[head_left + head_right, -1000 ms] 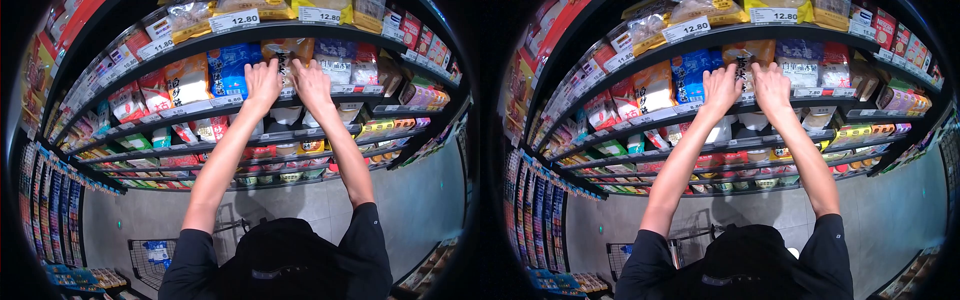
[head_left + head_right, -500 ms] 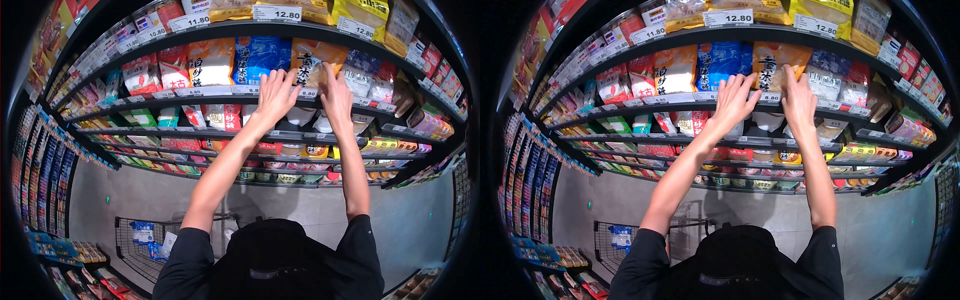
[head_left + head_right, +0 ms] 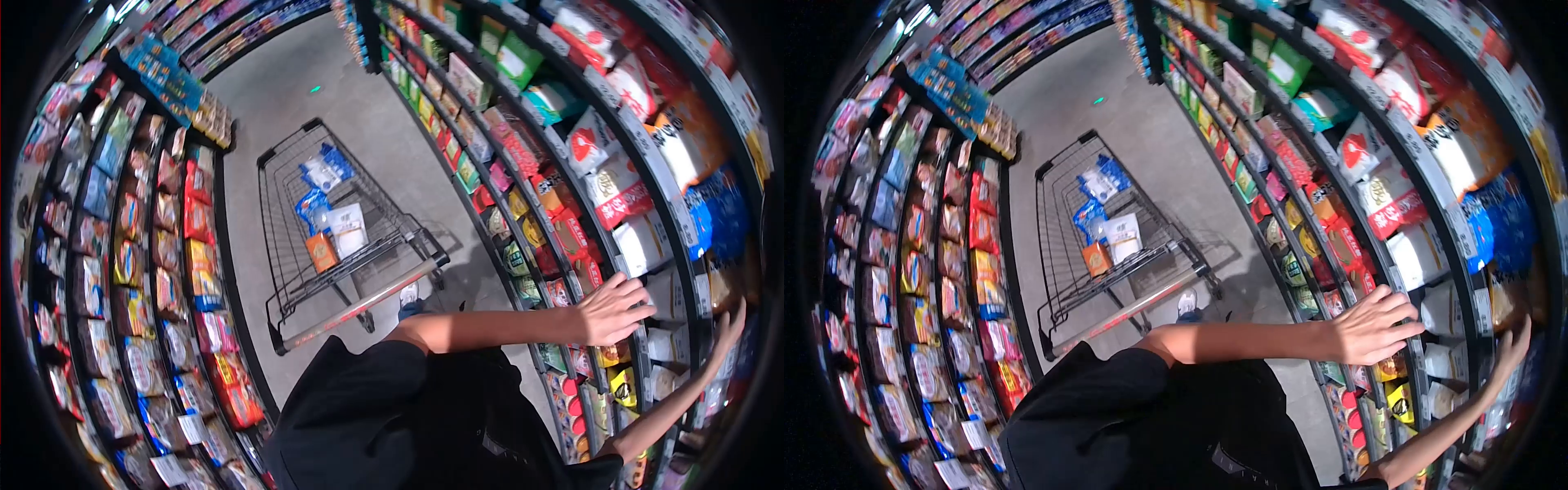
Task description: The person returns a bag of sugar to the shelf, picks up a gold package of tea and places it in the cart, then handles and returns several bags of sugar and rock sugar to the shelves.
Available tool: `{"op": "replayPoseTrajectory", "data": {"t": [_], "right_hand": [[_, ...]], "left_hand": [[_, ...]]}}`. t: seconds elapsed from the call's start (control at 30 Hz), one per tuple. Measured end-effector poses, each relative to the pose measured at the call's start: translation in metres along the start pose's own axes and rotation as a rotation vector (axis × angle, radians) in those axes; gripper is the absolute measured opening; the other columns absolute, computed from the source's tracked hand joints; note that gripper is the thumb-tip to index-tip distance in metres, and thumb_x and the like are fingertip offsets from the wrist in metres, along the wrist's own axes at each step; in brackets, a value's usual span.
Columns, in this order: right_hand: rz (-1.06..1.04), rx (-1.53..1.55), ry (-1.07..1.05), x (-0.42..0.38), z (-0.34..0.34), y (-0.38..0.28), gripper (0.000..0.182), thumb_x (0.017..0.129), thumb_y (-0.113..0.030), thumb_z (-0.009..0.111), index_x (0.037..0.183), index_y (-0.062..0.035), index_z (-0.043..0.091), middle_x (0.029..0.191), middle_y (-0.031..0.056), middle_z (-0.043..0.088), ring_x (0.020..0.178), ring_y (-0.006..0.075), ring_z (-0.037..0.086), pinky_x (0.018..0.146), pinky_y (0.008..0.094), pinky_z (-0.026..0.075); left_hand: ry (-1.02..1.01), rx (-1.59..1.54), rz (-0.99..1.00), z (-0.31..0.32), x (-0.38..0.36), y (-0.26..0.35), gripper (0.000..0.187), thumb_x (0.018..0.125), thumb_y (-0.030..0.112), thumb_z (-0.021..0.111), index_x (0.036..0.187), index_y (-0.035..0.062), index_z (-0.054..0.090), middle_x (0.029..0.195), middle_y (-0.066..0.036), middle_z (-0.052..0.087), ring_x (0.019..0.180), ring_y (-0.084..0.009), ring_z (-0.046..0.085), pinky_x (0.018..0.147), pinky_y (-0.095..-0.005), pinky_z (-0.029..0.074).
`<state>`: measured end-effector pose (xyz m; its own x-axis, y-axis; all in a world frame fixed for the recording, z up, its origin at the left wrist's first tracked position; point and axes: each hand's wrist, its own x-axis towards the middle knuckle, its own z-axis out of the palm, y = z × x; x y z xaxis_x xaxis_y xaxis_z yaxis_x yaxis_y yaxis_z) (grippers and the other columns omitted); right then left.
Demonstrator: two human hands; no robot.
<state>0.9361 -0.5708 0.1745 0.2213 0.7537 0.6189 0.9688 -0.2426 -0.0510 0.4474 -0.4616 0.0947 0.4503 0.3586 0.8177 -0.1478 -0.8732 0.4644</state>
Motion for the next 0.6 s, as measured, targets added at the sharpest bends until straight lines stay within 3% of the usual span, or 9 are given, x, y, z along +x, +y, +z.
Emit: {"op": "replayPoseTrajectory", "data": {"t": [0.17, 0.23, 0.37, 0.47, 0.53, 0.6], "right_hand": [[0.066, -0.084, -0.038, 0.005, 0.012, 0.071, 0.049, 0.085, -0.005, 0.052, 0.133, 0.0027, 0.047, 0.132, 0.0210, 0.054, 0.122, 0.0317, 0.053, 0.104, 0.0374, 0.039], [0.262, -0.256, -0.237, 0.008, 0.007, 0.059, 0.046, 0.088, -0.011, 0.055, 0.131, 0.0004, 0.049, 0.130, 0.0215, 0.055, 0.118, 0.0354, 0.054, 0.100, 0.0407, 0.041], [0.188, -0.460, -0.263, 0.016, -0.005, 0.011, 0.044, 0.090, -0.019, 0.056, 0.131, -0.0035, 0.049, 0.128, 0.0223, 0.056, 0.116, 0.0387, 0.054, 0.096, 0.0439, 0.043], [0.208, -0.421, -0.401, 0.027, -0.025, -0.042, 0.046, 0.093, -0.024, 0.054, 0.135, -0.0072, 0.047, 0.129, 0.0216, 0.055, 0.116, 0.0405, 0.053, 0.095, 0.0460, 0.044], [0.318, -0.578, -0.453, 0.032, -0.026, -0.071, 0.046, 0.093, -0.024, 0.051, 0.137, -0.0103, 0.045, 0.129, 0.0212, 0.055, 0.115, 0.0400, 0.054, 0.092, 0.0471, 0.045], [0.298, -0.582, -0.409, 0.020, -0.032, -0.059, 0.048, 0.092, -0.023, 0.052, 0.139, -0.0139, 0.044, 0.126, 0.0198, 0.058, 0.112, 0.0399, 0.056, 0.091, 0.0476, 0.046]], "left_hand": [[0.125, 0.040, -0.113, -0.025, -0.041, 0.002, 0.028, 0.075, 0.009, 0.064, 0.102, 0.0045, 0.061, 0.101, -0.009, 0.054, 0.095, -0.0250, 0.051, 0.080, -0.0400, 0.035], [0.115, 0.058, -0.136, -0.028, -0.054, 0.003, 0.026, 0.075, 0.009, 0.063, 0.101, 0.0050, 0.061, 0.101, -0.008, 0.054, 0.096, -0.0246, 0.051, 0.080, -0.0397, 0.034], [0.010, 0.098, -0.210, -0.036, -0.070, 0.006, 0.019, 0.076, 0.010, 0.062, 0.095, 0.0076, 0.062, 0.100, -0.007, 0.055, 0.099, -0.0237, 0.052, 0.080, -0.0392, 0.034], [-0.055, 0.138, -0.272, -0.055, -0.079, 0.010, 0.018, 0.079, 0.010, 0.061, 0.096, 0.0085, 0.062, 0.101, -0.006, 0.056, 0.104, -0.0237, 0.052, 0.084, -0.0397, 0.035], [-0.048, 0.174, -0.298, -0.077, -0.088, 0.011, 0.018, 0.080, 0.011, 0.061, 0.098, 0.0089, 0.062, 0.102, -0.006, 0.056, 0.107, -0.0236, 0.052, 0.085, -0.0402, 0.035], [-0.113, 0.251, -0.353, -0.109, -0.106, 0.014, 0.022, 0.082, 0.012, 0.061, 0.103, 0.0086, 0.061, 0.105, -0.004, 0.056, 0.110, -0.0232, 0.051, 0.088, -0.0407, 0.035]]}}
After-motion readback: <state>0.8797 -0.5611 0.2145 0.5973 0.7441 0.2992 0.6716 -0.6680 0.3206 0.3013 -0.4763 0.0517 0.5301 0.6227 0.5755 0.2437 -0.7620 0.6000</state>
